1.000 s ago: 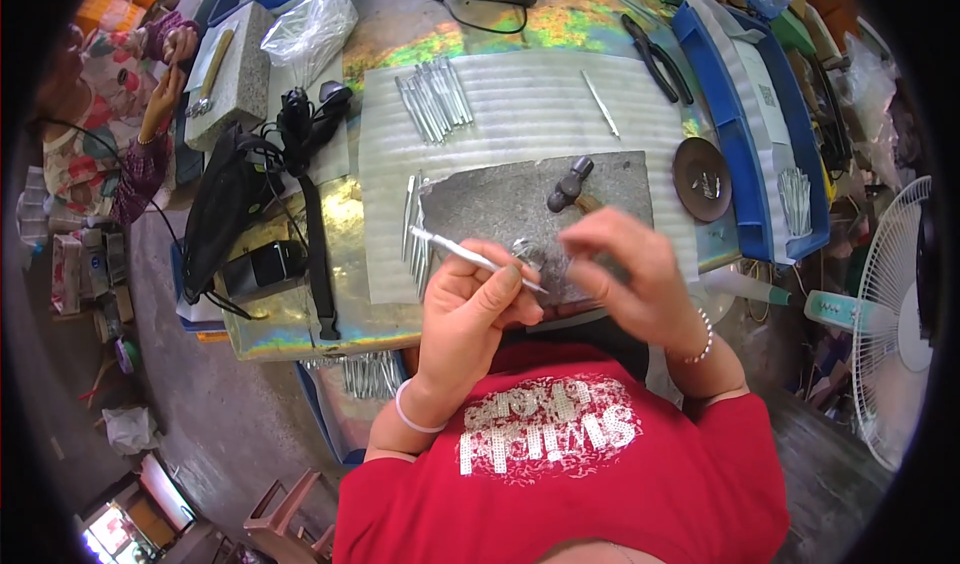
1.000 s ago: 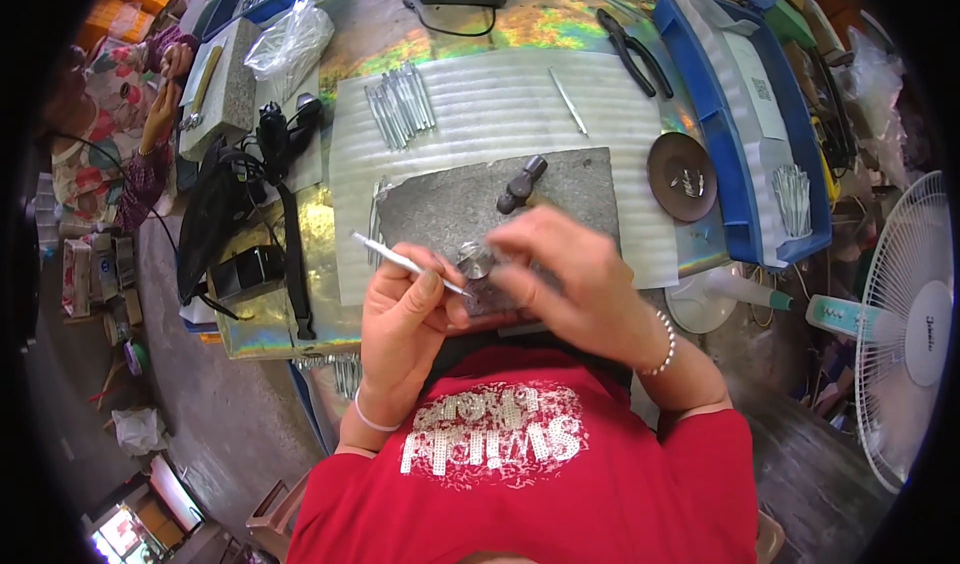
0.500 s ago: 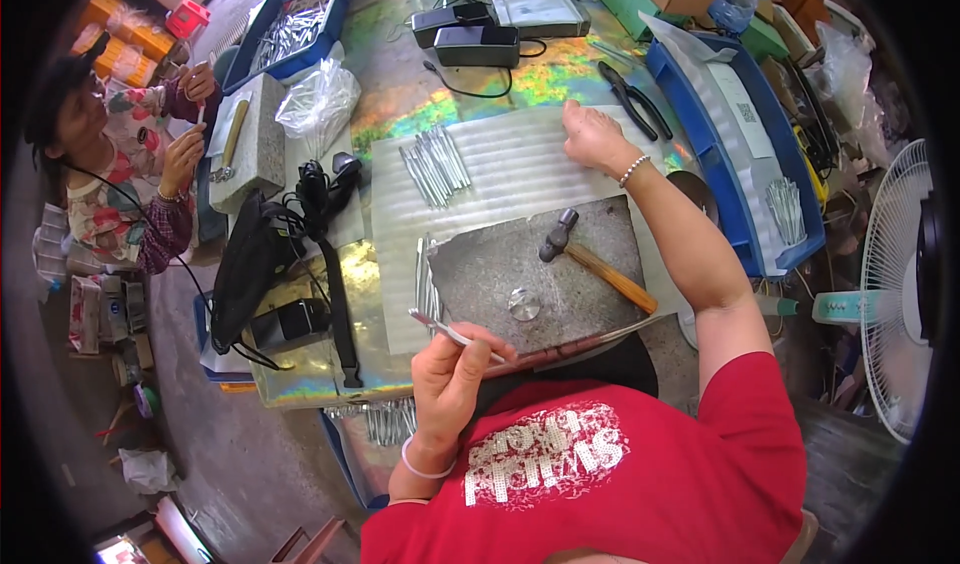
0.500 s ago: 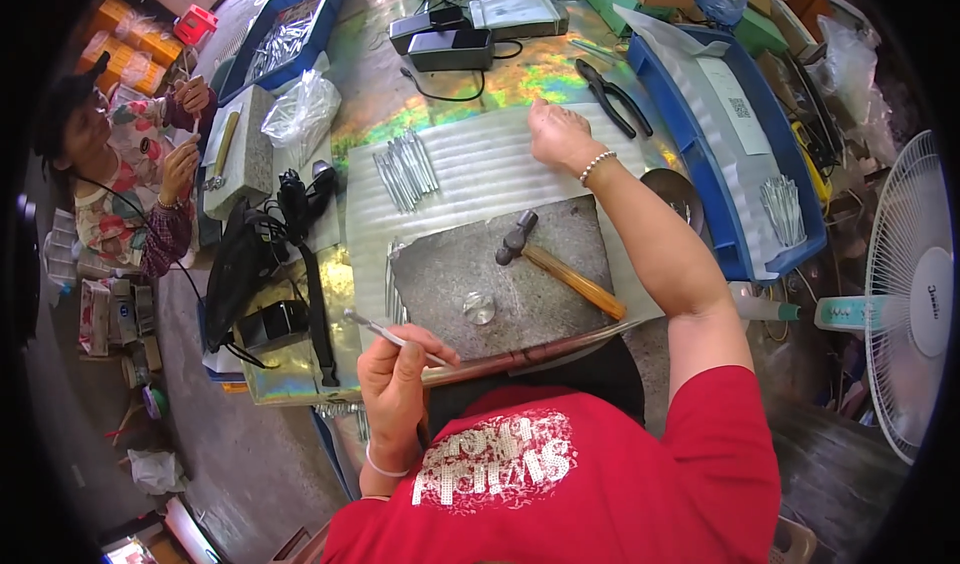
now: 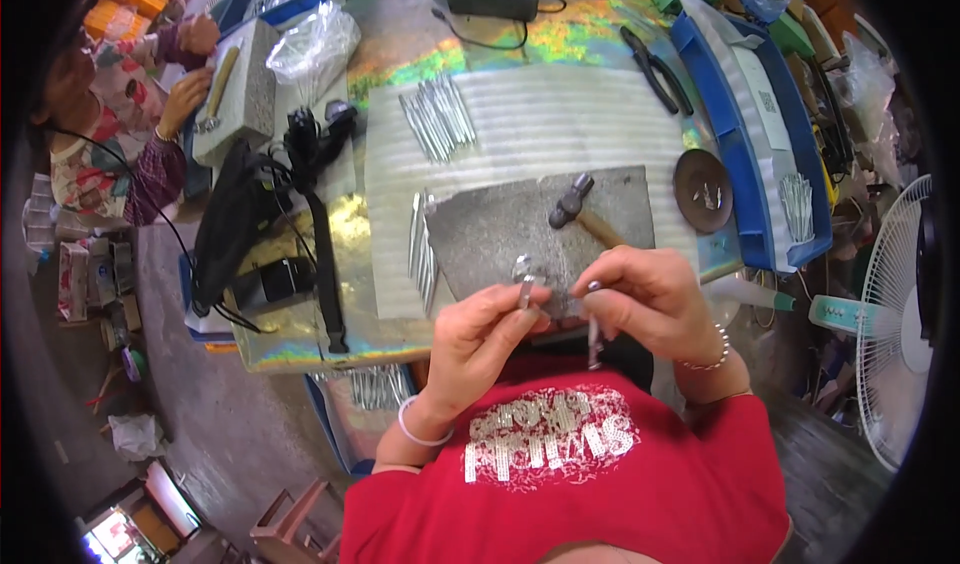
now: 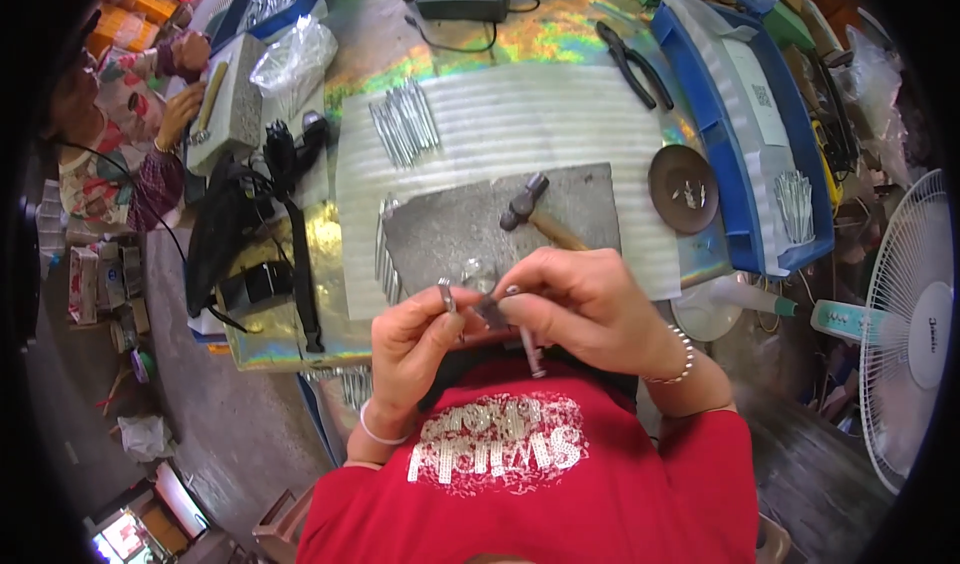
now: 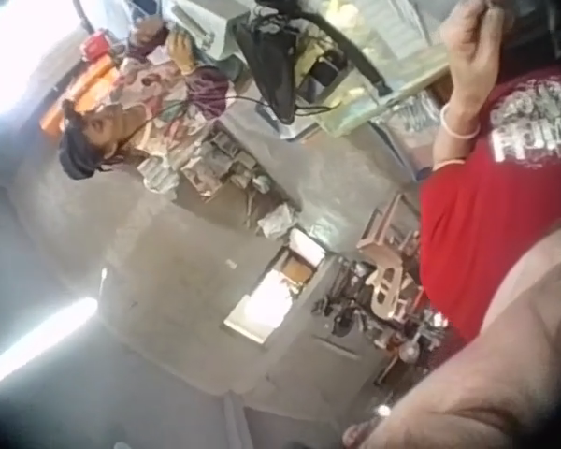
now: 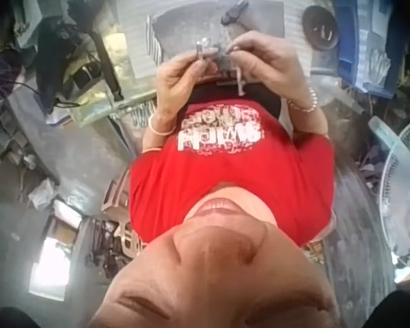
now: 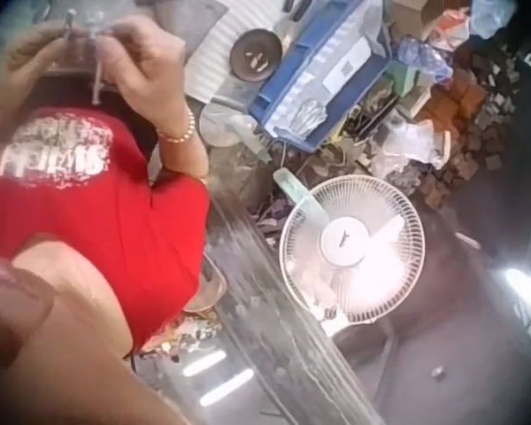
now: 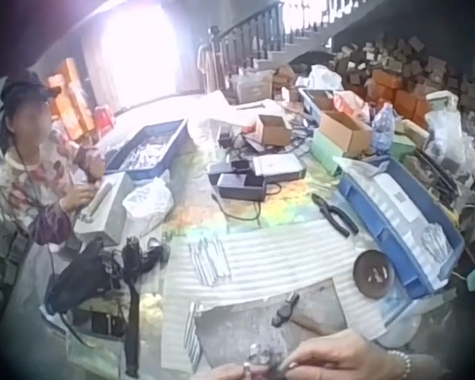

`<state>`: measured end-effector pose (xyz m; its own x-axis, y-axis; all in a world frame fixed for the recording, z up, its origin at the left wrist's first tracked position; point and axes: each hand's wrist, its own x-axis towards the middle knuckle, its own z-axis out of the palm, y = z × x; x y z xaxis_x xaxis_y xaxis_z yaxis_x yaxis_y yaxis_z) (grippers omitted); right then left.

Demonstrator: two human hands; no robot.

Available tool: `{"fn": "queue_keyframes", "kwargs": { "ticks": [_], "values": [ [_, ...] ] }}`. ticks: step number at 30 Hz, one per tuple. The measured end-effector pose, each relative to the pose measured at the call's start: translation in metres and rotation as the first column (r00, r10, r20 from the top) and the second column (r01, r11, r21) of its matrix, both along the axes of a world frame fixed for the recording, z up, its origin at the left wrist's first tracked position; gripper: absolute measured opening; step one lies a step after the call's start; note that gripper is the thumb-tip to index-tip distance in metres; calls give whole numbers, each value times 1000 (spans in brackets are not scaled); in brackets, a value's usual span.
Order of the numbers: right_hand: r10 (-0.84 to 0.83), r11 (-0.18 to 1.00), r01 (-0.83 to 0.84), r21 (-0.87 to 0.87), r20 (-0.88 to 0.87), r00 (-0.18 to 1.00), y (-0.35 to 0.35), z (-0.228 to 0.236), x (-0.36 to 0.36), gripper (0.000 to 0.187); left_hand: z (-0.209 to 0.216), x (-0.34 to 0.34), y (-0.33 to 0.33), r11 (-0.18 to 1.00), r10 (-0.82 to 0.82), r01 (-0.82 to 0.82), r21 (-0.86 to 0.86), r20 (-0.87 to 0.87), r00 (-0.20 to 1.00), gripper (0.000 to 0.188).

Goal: Hammering small metal components on a workbench using a punch and a hammer.

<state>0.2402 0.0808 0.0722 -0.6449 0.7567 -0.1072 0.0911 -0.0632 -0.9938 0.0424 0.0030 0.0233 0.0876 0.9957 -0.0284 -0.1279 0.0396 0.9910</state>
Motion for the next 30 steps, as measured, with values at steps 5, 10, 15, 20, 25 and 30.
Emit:
{"fn": "queue_keyframes", "kwargs": {
  "ticks": [5,10,15,20,25,30],
  "values": [
    [-75,997,76,10,-108,991,-18,-15,-21,5,0,8,-3,997,30,-18,-70,175,984,23],
    [-76,917,81,390,-29,997,-16,-18,-26,9,-4,7,-9,999,50,-48,-16,198,979,15],
    [-72,879,67,472,-7,997,-22,-21,-24,10,0,8,-13,1000,19,-21,21,78,997,14],
    [-96,865,97,493,-28,995,-24,-21,-24,11,-3,9,-14,999,18,-22,36,99,995,14],
    [-127,848,145,509,-71,989,-23,-21,-26,14,-4,9,-12,999,8,-13,50,95,995,13],
    [-135,835,150,529,-66,989,-22,-21,-25,14,-2,10,-9,997,-5,6,80,-5,1000,12]
  ]
}}
